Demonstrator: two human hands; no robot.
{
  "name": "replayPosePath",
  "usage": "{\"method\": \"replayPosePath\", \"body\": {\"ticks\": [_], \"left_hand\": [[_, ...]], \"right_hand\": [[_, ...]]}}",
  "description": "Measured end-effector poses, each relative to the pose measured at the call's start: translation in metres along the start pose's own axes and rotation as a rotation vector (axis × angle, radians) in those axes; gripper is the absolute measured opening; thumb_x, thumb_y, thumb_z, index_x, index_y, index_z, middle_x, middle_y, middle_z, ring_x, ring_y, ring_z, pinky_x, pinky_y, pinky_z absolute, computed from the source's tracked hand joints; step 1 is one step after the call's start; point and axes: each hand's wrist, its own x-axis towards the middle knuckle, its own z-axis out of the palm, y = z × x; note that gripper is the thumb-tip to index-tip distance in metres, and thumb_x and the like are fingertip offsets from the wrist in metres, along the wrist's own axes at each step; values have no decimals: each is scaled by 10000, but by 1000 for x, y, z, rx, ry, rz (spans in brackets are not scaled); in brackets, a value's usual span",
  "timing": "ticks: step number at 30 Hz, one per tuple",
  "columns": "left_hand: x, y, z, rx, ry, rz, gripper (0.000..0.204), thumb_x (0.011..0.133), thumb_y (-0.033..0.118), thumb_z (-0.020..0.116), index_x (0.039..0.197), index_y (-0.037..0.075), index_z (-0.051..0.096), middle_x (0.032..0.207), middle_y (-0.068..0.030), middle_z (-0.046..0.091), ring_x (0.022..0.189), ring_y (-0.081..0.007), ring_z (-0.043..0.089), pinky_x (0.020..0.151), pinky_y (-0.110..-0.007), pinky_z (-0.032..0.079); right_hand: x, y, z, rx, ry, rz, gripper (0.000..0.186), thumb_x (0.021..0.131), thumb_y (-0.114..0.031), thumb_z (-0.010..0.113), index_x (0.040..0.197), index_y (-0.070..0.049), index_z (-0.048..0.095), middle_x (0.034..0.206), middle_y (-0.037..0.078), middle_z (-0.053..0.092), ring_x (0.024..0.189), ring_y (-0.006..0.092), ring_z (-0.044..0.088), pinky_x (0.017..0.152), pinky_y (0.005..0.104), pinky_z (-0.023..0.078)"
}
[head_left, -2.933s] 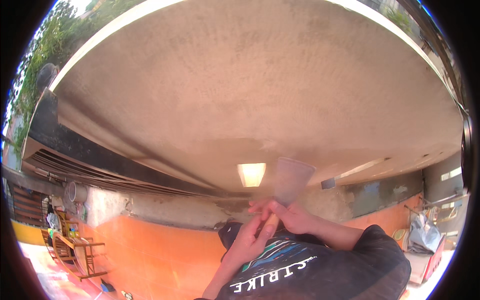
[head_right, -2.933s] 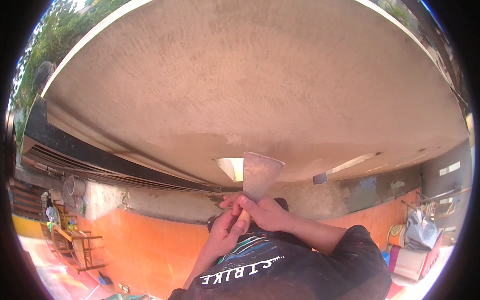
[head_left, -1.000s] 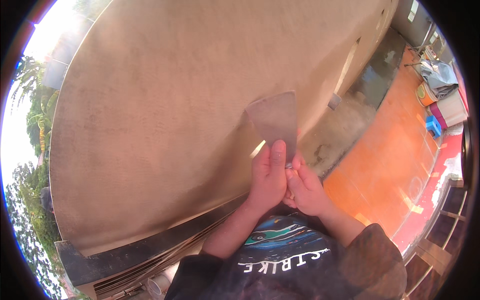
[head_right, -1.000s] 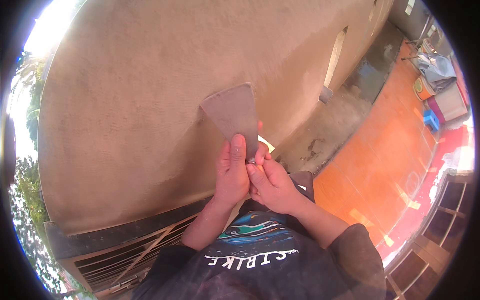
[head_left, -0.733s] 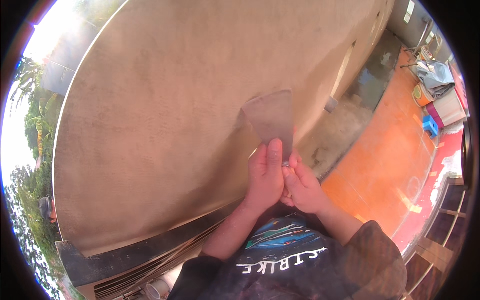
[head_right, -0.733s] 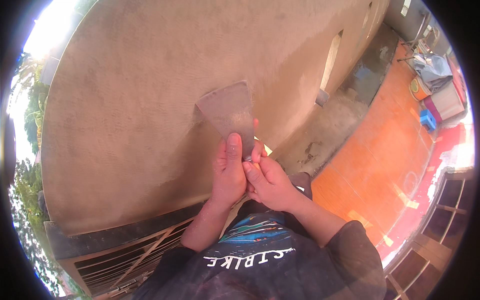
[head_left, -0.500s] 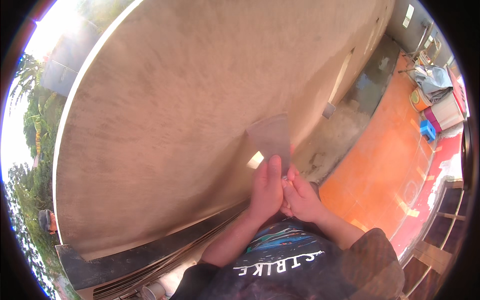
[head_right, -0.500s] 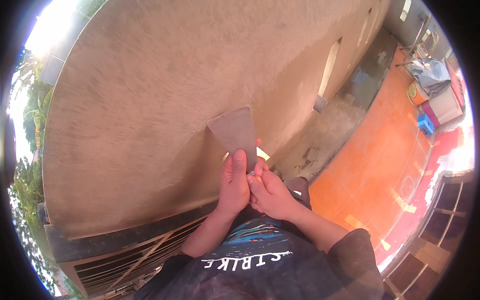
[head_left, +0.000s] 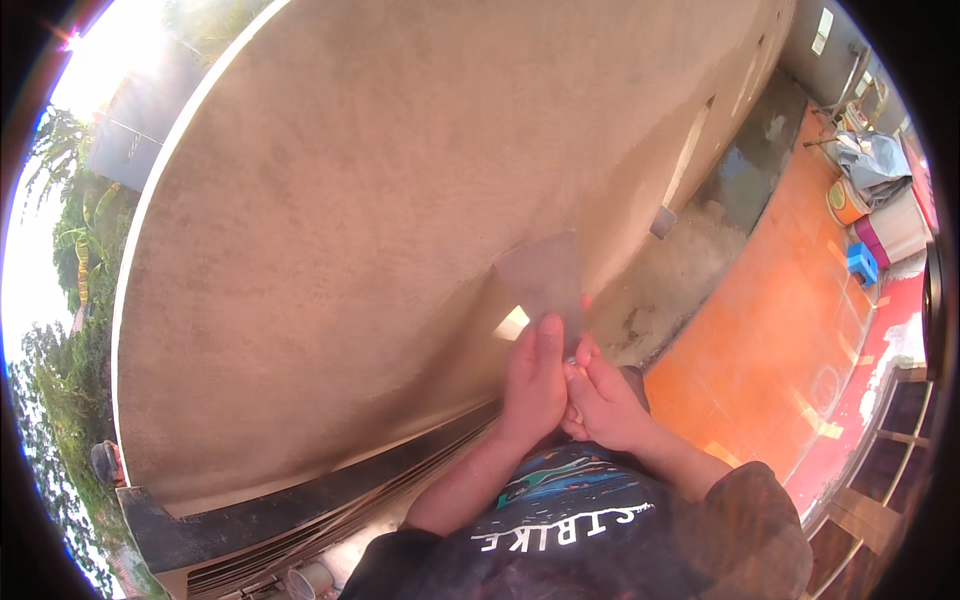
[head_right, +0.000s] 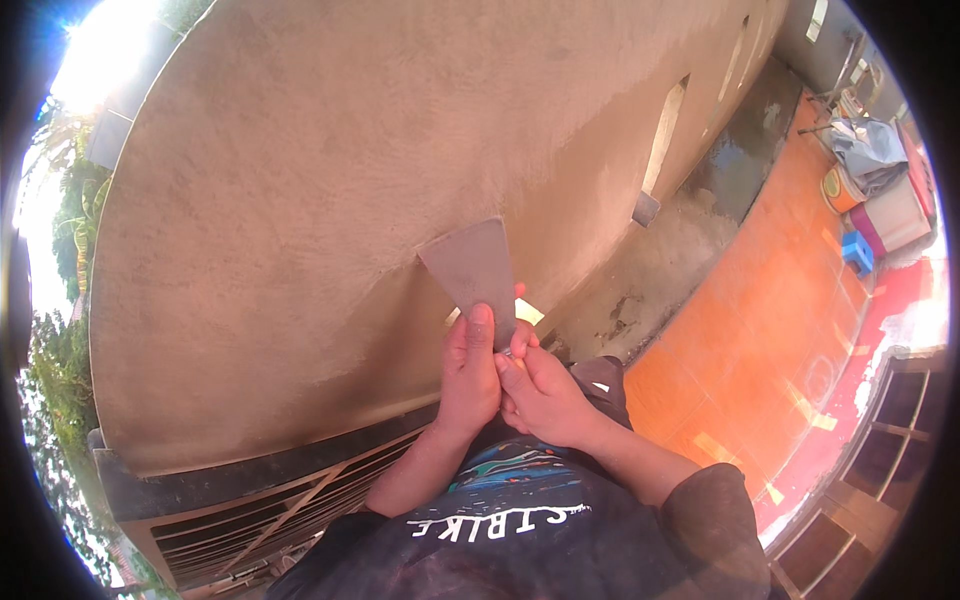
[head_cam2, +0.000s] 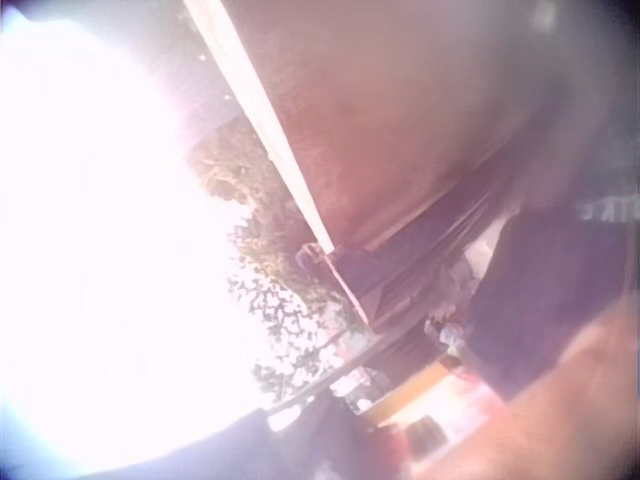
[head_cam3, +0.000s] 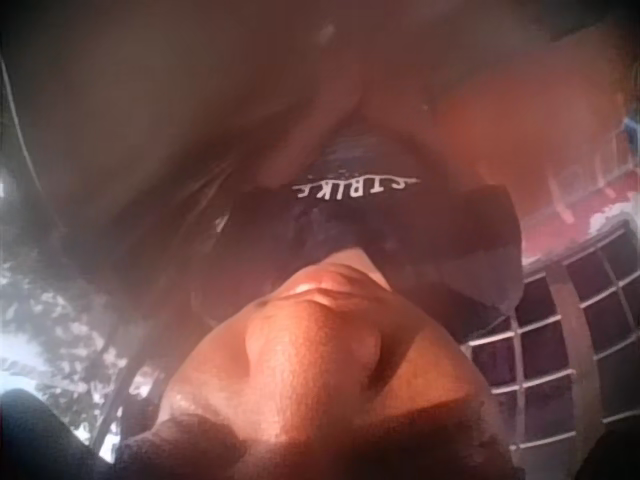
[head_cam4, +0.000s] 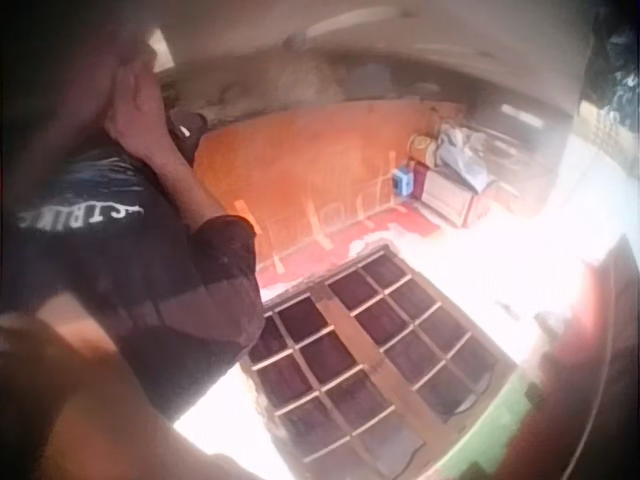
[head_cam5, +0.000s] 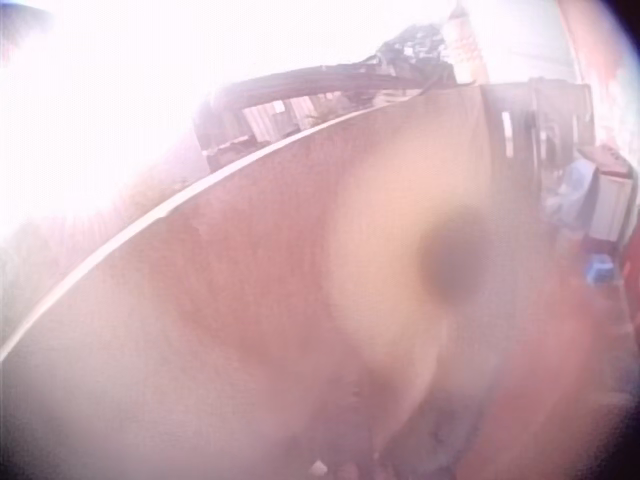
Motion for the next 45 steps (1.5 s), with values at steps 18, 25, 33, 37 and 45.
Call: {"method": "replayPosePath", "body": {"ticks": [18, 25, 33, 37, 45], "left_hand": [[-7, -3, 0, -22, 23, 23, 480, 1069, 367, 324, 1268, -25, 515, 748, -30, 525, 718, -117, 506, 734, -285, 460], [-11, -5, -4, -14, 39, 35, 478, 1069, 365, 329, 1264, -32, 510, 753, -40, 524, 718, -123, 501, 742, -291, 461], [-18, -4, -14, -97, 18, 48, 451, 1075, 330, 315, 1273, -16, 525, 780, -19, 541, 795, -118, 542, 759, -283, 473], [-21, -4, -18, -94, -29, 108, 470, 1067, 369, 334, 1263, -12, 528, 755, -30, 525, 765, -129, 524, 745, -288, 462], [-13, -7, -16, -72, -12, 136, 482, 1061, 395, 348, 1248, -8, 534, 746, -26, 527, 774, -140, 535, 758, -297, 459]], "right_hand": [[-6, -5, 12, -104, 28, -6, 127, 1056, -192, 378, 1035, -67, 391, 614, -12, 445, 458, 65, 436, 415, 220, 347], [-8, 2, 14, -148, 14, 117, 114, 1051, -179, 376, 1030, -67, 378, 614, -19, 440, 466, 54, 434, 418, 208, 338], [-4, 7, 21, -151, 42, -1, 198, 1042, -177, 420, 906, -37, 454, 637, -11, 478, 520, 69, 449, 478, 234, 371], [-4, 7, 25, -269, 28, -61, 203, 1036, -183, 438, 914, -23, 467, 656, -10, 492, 542, 77, 469, 499, 250, 393], [-9, 3, 26, -419, 124, -69, 179, 1031, -162, 428, 936, -14, 466, 677, -6, 494, 558, 63, 482, 497, 242, 396]]}}
